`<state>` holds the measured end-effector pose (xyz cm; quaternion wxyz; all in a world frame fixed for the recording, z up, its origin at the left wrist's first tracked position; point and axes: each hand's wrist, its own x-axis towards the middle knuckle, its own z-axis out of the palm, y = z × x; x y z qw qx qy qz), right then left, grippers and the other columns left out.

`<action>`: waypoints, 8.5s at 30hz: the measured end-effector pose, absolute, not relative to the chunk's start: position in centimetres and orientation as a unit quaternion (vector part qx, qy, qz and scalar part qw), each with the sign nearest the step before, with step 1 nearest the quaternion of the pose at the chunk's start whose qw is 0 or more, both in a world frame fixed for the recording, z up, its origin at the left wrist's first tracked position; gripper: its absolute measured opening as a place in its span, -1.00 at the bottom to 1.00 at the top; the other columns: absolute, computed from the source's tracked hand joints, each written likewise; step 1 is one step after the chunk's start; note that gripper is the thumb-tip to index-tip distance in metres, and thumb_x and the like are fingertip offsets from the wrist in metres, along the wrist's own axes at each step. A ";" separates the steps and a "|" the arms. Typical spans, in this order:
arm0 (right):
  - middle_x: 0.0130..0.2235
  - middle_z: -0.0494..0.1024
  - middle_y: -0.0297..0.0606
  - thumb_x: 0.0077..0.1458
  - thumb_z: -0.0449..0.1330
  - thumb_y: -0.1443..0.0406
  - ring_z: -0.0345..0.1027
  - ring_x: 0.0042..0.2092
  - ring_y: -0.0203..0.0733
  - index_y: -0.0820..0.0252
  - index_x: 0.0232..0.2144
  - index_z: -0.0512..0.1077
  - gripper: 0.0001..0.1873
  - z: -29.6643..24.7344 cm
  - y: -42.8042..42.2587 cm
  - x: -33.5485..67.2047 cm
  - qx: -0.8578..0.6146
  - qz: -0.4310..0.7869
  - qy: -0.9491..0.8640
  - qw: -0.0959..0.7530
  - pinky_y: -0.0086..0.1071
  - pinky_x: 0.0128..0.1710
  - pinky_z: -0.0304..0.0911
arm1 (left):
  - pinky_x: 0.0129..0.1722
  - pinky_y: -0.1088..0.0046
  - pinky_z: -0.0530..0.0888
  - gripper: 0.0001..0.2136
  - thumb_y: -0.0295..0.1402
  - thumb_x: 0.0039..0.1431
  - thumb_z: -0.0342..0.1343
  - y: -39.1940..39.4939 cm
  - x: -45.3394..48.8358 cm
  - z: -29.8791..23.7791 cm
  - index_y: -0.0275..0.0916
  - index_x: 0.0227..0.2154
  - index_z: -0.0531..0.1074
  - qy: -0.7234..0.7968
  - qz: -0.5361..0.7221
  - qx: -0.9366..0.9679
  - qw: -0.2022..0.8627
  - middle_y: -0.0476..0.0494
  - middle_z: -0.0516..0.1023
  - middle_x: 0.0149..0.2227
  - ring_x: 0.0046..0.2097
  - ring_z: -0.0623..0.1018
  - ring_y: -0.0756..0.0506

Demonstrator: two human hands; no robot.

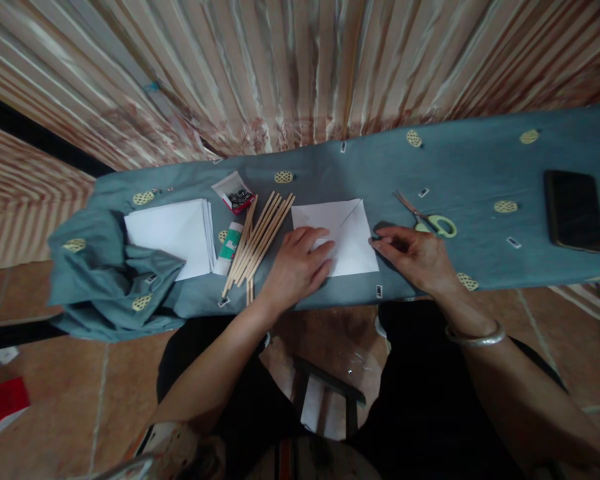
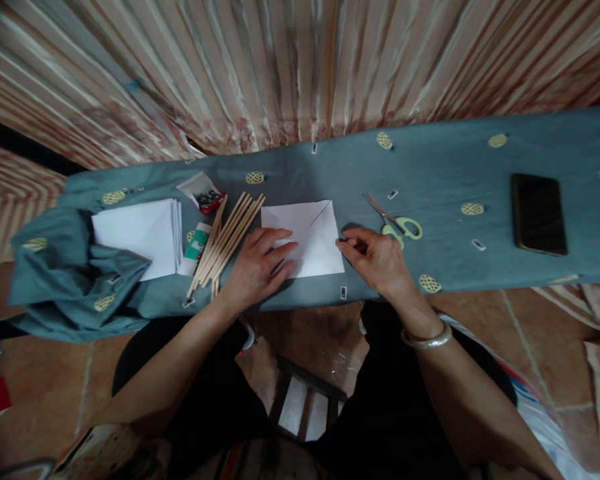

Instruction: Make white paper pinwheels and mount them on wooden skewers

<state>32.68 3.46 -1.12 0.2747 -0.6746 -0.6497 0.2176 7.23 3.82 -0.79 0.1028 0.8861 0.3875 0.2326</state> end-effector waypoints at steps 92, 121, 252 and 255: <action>0.19 0.39 -0.27 0.24 0.15 0.27 0.26 0.20 0.08 -0.06 -0.16 0.52 -0.82 -2.0 2.7 28.8 -0.507 0.148 -0.800 0.284 0.03 0.14 0.32 | -0.05 0.25 0.54 -0.78 -0.47 0.31 -0.02 0.6 9.3 -1.9 -0.33 -0.07 0.46 0.338 0.192 0.913 0.126 -0.21 0.58 -0.11 -0.07 0.52 -0.14; 0.24 0.37 -0.20 0.25 -0.07 0.38 0.24 0.25 -0.01 0.04 0.12 0.40 -0.54 -1.5 2.1 30.0 -0.525 0.130 -0.795 0.275 -0.02 0.24 0.22 | -0.07 0.27 0.52 -0.82 -0.43 0.30 0.04 0.7 9.4 -1.6 -0.33 -0.11 0.46 0.351 0.173 0.911 0.127 -0.23 0.53 -0.14 -0.08 0.49 -0.15; 0.22 0.38 -0.24 0.22 0.13 0.27 0.24 0.23 0.13 -0.03 -0.13 0.53 -0.77 -0.9 1.3 29.9 -0.508 0.161 -0.805 0.261 0.10 0.17 0.28 | -0.03 0.22 0.52 -0.74 -0.49 0.30 -0.03 -0.2 9.3 -1.4 -0.38 0.00 0.41 0.304 0.161 0.921 0.180 -0.24 0.54 -0.08 -0.03 0.48 -0.17; 0.24 0.35 -0.27 0.23 0.12 0.28 0.21 0.25 0.15 -0.05 -0.10 0.54 -0.75 -0.7 1.1 29.8 -0.506 0.164 -0.807 0.256 0.12 0.21 0.24 | -0.03 0.23 0.51 -0.74 -0.48 0.30 -0.04 -0.2 9.3 -1.4 -0.38 0.00 0.41 0.304 0.165 0.921 0.181 -0.24 0.54 -0.08 -0.03 0.49 -0.17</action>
